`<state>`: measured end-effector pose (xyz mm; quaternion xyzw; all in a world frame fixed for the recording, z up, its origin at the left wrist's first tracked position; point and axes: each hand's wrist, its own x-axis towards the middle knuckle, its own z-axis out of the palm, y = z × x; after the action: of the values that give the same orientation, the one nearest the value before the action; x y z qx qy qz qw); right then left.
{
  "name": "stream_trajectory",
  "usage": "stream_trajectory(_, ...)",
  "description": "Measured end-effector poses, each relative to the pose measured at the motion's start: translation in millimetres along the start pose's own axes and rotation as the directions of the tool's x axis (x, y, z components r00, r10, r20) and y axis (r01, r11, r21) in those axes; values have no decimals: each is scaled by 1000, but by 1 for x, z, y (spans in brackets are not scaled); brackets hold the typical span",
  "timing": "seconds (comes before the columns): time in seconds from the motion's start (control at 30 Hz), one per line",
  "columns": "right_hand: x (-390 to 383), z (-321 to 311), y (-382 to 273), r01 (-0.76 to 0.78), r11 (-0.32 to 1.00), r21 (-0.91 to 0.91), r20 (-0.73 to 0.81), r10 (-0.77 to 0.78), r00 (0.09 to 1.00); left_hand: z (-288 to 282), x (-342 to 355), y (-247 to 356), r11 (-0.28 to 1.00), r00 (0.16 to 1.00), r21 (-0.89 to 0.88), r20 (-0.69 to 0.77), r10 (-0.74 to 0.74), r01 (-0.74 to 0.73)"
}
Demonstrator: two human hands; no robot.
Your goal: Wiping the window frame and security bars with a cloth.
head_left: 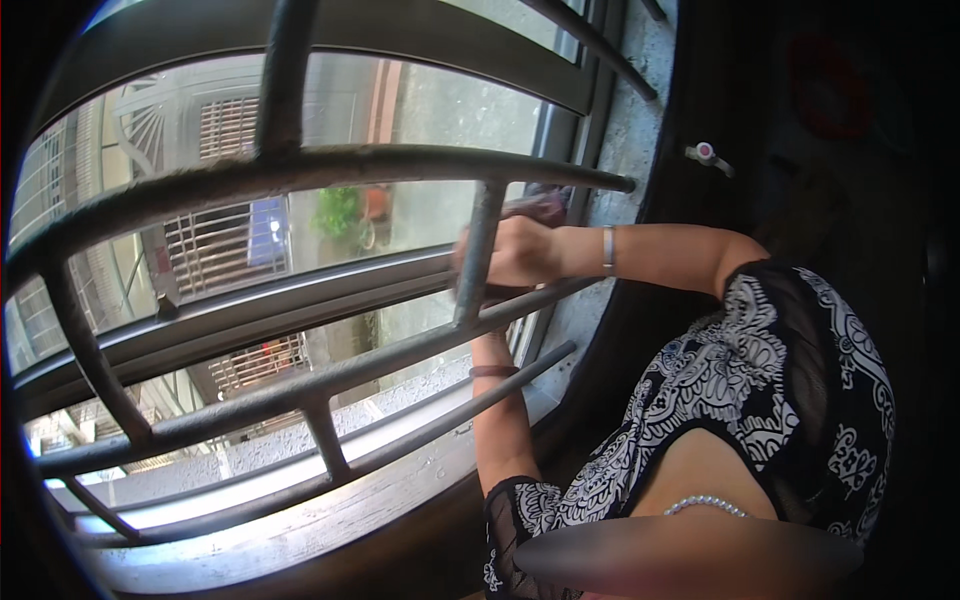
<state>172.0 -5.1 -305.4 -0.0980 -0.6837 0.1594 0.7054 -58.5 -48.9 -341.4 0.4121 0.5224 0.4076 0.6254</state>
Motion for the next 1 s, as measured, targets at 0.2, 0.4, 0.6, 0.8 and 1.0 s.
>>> stream_trajectory(0.2, 35, -3, 5, 79, 980, 182, -82, -65, 995, 47, 8, 12, 985, 997, 169, -71, 0, 13)
stream_trajectory(0.4, -70, -18, 27, -183, 982, -45, 110, 187, 976, 50, 4, 21, 995, 992, -97, 123, 15, -3)
stream_trajectory(0.6, -79, -20, 23, -422, 903, 83, -196, 430, 881, 50, 11, 23, 988, 993, -152, 112, 31, -14)
stream_trajectory(0.8, -74, -29, 32, -570, 780, 256, -571, 598, 562, 49, 12, 16, 978, 951, 22, 237, 197, -208)
stream_trajectory(1.0, -81, -32, 20, -289, 749, -596, -25, 342, 939, 38, -6, 8, 944, 962, 204, 144, 232, -258)
